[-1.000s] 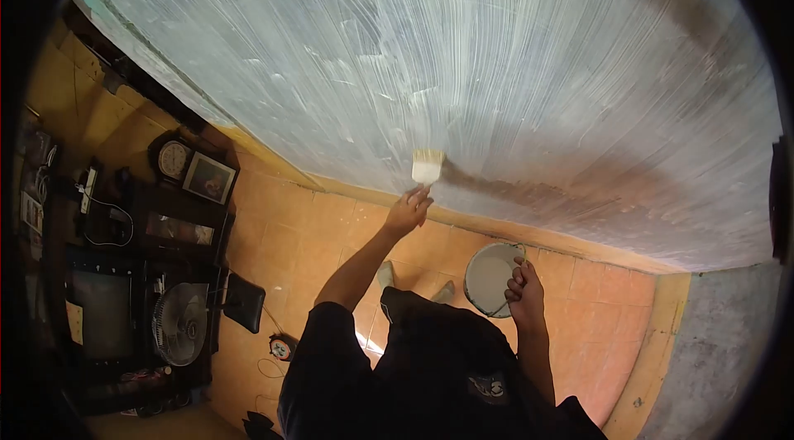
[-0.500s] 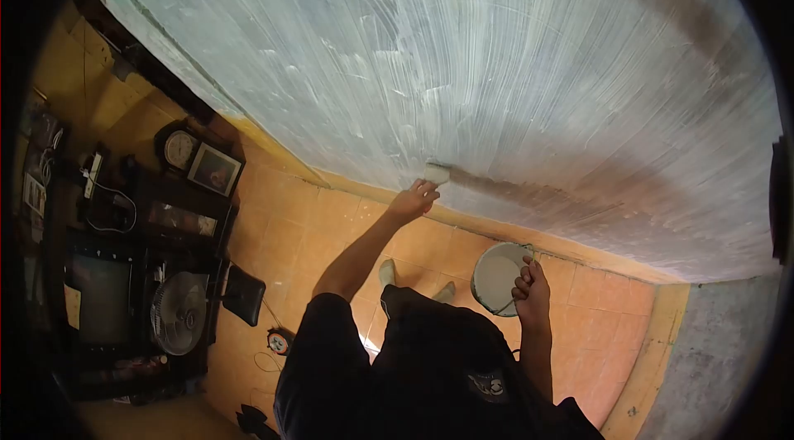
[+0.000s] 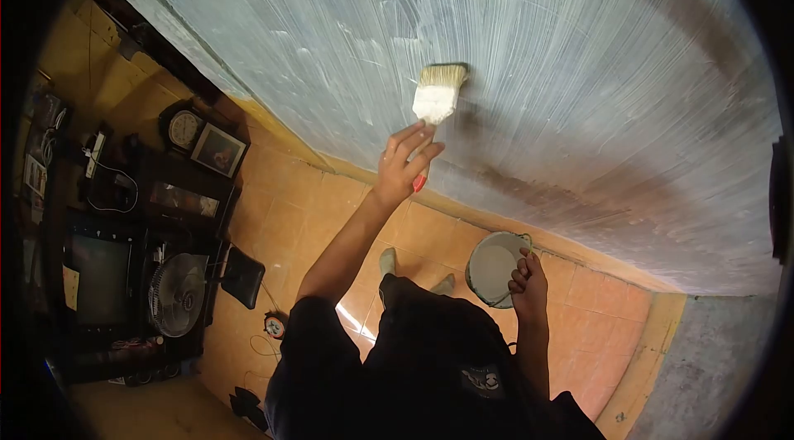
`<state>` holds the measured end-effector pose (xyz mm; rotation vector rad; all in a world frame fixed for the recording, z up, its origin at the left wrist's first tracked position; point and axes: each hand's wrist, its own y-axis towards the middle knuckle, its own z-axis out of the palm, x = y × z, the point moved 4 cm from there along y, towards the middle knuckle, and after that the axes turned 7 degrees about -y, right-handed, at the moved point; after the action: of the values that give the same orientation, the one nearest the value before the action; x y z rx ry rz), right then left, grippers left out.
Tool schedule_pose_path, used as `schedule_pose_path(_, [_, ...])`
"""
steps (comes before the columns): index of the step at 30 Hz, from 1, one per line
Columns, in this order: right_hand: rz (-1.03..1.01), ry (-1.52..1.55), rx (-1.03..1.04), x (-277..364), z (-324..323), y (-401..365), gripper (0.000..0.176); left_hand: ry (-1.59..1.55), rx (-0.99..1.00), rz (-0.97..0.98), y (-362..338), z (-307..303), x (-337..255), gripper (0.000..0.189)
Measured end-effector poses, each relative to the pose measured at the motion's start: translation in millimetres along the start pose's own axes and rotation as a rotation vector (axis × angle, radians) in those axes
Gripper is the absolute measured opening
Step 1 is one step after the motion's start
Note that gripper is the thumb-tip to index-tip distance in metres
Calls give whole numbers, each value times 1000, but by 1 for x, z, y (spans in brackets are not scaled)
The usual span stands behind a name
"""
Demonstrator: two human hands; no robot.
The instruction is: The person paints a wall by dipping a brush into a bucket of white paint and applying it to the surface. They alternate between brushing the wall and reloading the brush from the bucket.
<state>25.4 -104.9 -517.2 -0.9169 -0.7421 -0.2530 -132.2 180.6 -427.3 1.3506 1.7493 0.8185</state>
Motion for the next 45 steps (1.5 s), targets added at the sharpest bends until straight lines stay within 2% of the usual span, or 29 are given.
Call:
schedule_pose_path(3, [-1,3,-6,-2,2,2,22,-3,-52,42,-7,15,7,40])
schedule_pose_path(5, [11,-6,16,-4,3,5,22,-18,85,54,-41,41,15,39])
schedule_pose_path(9, [11,4,7,-8,2,7,23,-49,204,68,-129,85,18,40])
schedule_pose_path(11, [9,6,-6,-9,-1,8,25,-124,373,-86,-166,100,18,40])
schedule_pose_path(14, [-4,23,1,-9,-5,11,25,-187,476,-175,-199,109,14,36])
schedule_pose_path(16, [-13,29,-1,-13,-6,11,25,-212,499,-215,-195,105,9,33])
schedule_pose_path(21, [-10,11,10,-12,1,15,21,-251,556,-353,-120,99,13,25])
schedule_pose_path(26, [-18,31,28,-11,8,20,20,-206,565,-279,8,39,-7,20])
schedule_pose_path(30, [-15,46,27,-7,19,20,20,-192,482,-117,117,-36,-23,23])
schedule_pose_path(34, [-10,50,30,-8,28,22,20,-88,345,-8,228,-118,-53,27])
schedule_pose_path(38, [-14,30,64,-6,39,23,20,2,148,188,303,-170,-79,23])
schedule_pose_path(41, [-5,28,36,-3,46,21,17,85,-66,351,336,-196,-91,21])
schedule_pose_path(42, [3,40,15,-3,48,21,14,84,-68,355,340,-194,-88,21])
schedule_pose_path(44, [-4,48,29,-5,50,23,14,38,-261,478,341,-193,-88,25])
schedule_pose_path(45, [-7,54,43,-6,50,24,13,22,-257,456,336,-185,-86,28])
